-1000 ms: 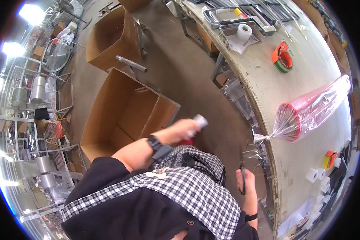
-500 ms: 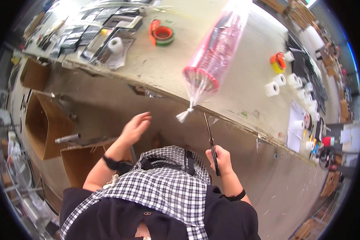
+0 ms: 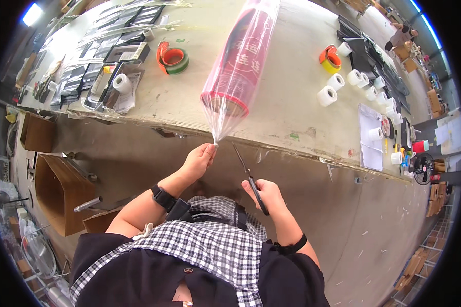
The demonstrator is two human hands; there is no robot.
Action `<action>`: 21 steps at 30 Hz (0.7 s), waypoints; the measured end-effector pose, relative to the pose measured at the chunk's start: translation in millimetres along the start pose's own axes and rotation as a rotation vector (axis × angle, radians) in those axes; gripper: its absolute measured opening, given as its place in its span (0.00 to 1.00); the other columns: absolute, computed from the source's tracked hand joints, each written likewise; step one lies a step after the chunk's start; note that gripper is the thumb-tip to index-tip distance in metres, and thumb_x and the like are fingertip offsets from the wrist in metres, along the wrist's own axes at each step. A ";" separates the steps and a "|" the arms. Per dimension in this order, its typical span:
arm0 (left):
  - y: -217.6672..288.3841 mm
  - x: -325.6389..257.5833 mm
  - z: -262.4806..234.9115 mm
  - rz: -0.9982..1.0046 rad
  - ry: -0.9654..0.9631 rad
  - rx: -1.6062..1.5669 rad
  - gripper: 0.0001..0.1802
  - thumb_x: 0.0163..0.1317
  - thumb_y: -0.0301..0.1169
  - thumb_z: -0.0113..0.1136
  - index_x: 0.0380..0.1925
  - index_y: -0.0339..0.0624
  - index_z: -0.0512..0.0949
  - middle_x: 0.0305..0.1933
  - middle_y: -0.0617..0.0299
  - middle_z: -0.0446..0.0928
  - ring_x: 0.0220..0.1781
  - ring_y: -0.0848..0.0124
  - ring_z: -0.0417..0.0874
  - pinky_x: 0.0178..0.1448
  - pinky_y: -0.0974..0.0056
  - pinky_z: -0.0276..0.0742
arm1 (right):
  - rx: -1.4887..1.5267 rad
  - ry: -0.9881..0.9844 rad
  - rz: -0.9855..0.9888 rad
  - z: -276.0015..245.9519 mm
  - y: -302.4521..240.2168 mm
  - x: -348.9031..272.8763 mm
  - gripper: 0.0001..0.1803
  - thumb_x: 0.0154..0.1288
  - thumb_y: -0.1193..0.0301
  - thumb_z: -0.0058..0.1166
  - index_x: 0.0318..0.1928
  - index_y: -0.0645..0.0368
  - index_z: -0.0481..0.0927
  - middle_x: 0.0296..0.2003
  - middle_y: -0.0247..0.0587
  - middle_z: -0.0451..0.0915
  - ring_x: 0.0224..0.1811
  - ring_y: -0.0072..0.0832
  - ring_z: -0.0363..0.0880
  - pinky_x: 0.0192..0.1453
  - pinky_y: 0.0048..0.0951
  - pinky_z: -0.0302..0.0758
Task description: The person is wrapping a cylindrical item in plastic film, sealing the ends, cutting the wrap with scissors, and applying shipping labels in a factory setting.
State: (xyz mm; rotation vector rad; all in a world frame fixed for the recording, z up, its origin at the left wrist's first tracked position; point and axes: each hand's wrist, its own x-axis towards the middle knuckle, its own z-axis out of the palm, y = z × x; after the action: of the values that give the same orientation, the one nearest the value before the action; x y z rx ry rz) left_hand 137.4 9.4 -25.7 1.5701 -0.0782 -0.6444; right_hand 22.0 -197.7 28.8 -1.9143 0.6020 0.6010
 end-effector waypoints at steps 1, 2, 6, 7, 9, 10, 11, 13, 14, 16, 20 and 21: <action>2.1 -1.2 2.1 0.004 -0.008 -0.016 0.21 0.74 0.44 0.43 0.25 0.42 0.70 0.21 0.72 0.65 0.24 0.81 0.63 0.30 0.71 0.64 | -0.032 -0.022 0.031 -1.1 -0.7 5.2 0.31 0.59 0.42 0.57 0.21 0.60 0.75 0.12 0.34 0.71 0.12 0.21 0.70 0.18 0.26 0.69; 3.1 -2.3 3.7 0.007 -0.014 -0.033 0.21 0.74 0.44 0.43 0.25 0.43 0.70 0.21 0.72 0.65 0.23 0.81 0.63 0.29 0.71 0.63 | -0.031 -0.021 0.032 0.3 -7.2 20.2 0.31 0.59 0.42 0.57 0.21 0.60 0.75 0.12 0.34 0.71 0.12 0.21 0.70 0.18 0.26 0.69; -1.5 6.5 9.8 -0.039 -0.035 -0.004 0.21 0.74 0.44 0.42 0.25 0.43 0.69 0.20 0.72 0.64 0.23 0.81 0.62 0.28 0.71 0.63 | 0.021 0.015 -0.022 7.6 -33.1 72.1 0.31 0.59 0.41 0.56 0.21 0.60 0.75 0.12 0.33 0.70 0.12 0.21 0.71 0.18 0.26 0.70; 1.9 5.4 11.5 -0.026 -0.035 -0.018 0.21 0.74 0.44 0.42 0.25 0.43 0.69 0.20 0.72 0.64 0.22 0.81 0.62 0.28 0.71 0.62 | 0.065 0.010 -0.003 9.5 -34.3 75.1 0.31 0.60 0.42 0.56 0.22 0.60 0.75 0.12 0.32 0.70 0.12 0.20 0.71 0.18 0.25 0.70; -0.1 0.6 7.5 -0.020 -0.023 -0.037 0.21 0.74 0.44 0.42 0.25 0.43 0.70 0.20 0.72 0.64 0.22 0.81 0.62 0.27 0.70 0.62 | 0.122 -0.025 0.035 3.5 -17.2 43.0 0.30 0.60 0.42 0.56 0.22 0.60 0.75 0.13 0.32 0.71 0.11 0.20 0.70 0.17 0.25 0.69; -2.9 -2.5 4.1 -0.023 -0.017 0.019 0.21 0.74 0.44 0.42 0.25 0.43 0.69 0.20 0.72 0.64 0.22 0.80 0.62 0.27 0.70 0.63 | 0.179 -0.052 0.072 0.5 -6.0 20.8 0.30 0.61 0.43 0.56 0.23 0.59 0.75 0.13 0.32 0.71 0.11 0.20 0.70 0.16 0.24 0.68; -2.9 -0.1 2.6 -0.020 -0.013 0.076 0.21 0.74 0.44 0.41 0.26 0.43 0.69 0.20 0.71 0.64 0.22 0.80 0.63 0.28 0.69 0.63 | 0.149 -0.035 0.045 -0.4 8.1 3.0 0.29 0.61 0.44 0.56 0.22 0.59 0.75 0.13 0.31 0.71 0.10 0.19 0.69 0.15 0.24 0.67; 2.7 -0.9 6.7 -0.003 -0.001 0.095 0.21 0.74 0.44 0.42 0.26 0.42 0.69 0.20 0.71 0.64 0.22 0.80 0.63 0.28 0.69 0.64 | 0.132 -0.028 -0.034 -0.8 3.7 -20.6 0.29 0.62 0.45 0.55 0.21 0.58 0.71 0.12 0.29 0.68 0.09 0.19 0.66 0.12 0.22 0.64; 3.7 -5.7 9.7 0.012 0.005 0.118 0.21 0.74 0.45 0.42 0.26 0.42 0.69 0.20 0.71 0.64 0.22 0.80 0.63 0.28 0.69 0.64 | 0.131 -0.031 -0.025 2.6 -10.9 -19.8 0.29 0.62 0.45 0.55 0.21 0.58 0.71 0.12 0.29 0.68 0.09 0.19 0.66 0.12 0.22 0.64; 3.4 -0.7 15.4 0.013 -0.030 0.143 0.23 0.73 0.46 0.42 0.27 0.39 0.70 0.20 0.63 0.68 0.23 0.71 0.68 0.31 0.64 0.68 | 0.333 -0.073 0.046 -1.1 -48.6 1.3 0.29 0.63 0.44 0.54 0.21 0.58 0.70 0.11 0.28 0.65 0.08 0.18 0.64 0.12 0.22 0.62; 5.3 3.4 31.1 0.051 -0.045 0.409 0.23 0.72 0.47 0.41 0.31 0.38 0.71 0.25 0.49 0.73 0.30 0.51 0.74 0.38 0.54 0.70 | 0.356 -0.024 0.004 -8.6 -53.6 28.0 0.31 0.64 0.42 0.51 0.21 0.58 0.70 0.11 0.27 0.64 0.08 0.17 0.63 0.12 0.21 0.62; 1.7 2.5 30.6 0.046 -0.059 0.421 0.23 0.72 0.47 0.40 0.32 0.38 0.71 0.28 0.46 0.74 0.34 0.46 0.75 0.40 0.51 0.69 | 0.382 -0.075 -0.002 -13.5 -46.2 11.9 0.32 0.64 0.41 0.50 0.21 0.58 0.70 0.11 0.27 0.65 0.08 0.17 0.63 0.12 0.20 0.62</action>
State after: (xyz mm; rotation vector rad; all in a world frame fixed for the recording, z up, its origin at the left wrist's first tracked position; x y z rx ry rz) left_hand 126.5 -19.3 -23.9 1.9470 -0.3100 -0.6667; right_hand 62.5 -194.4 57.1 -1.5281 0.6175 0.5125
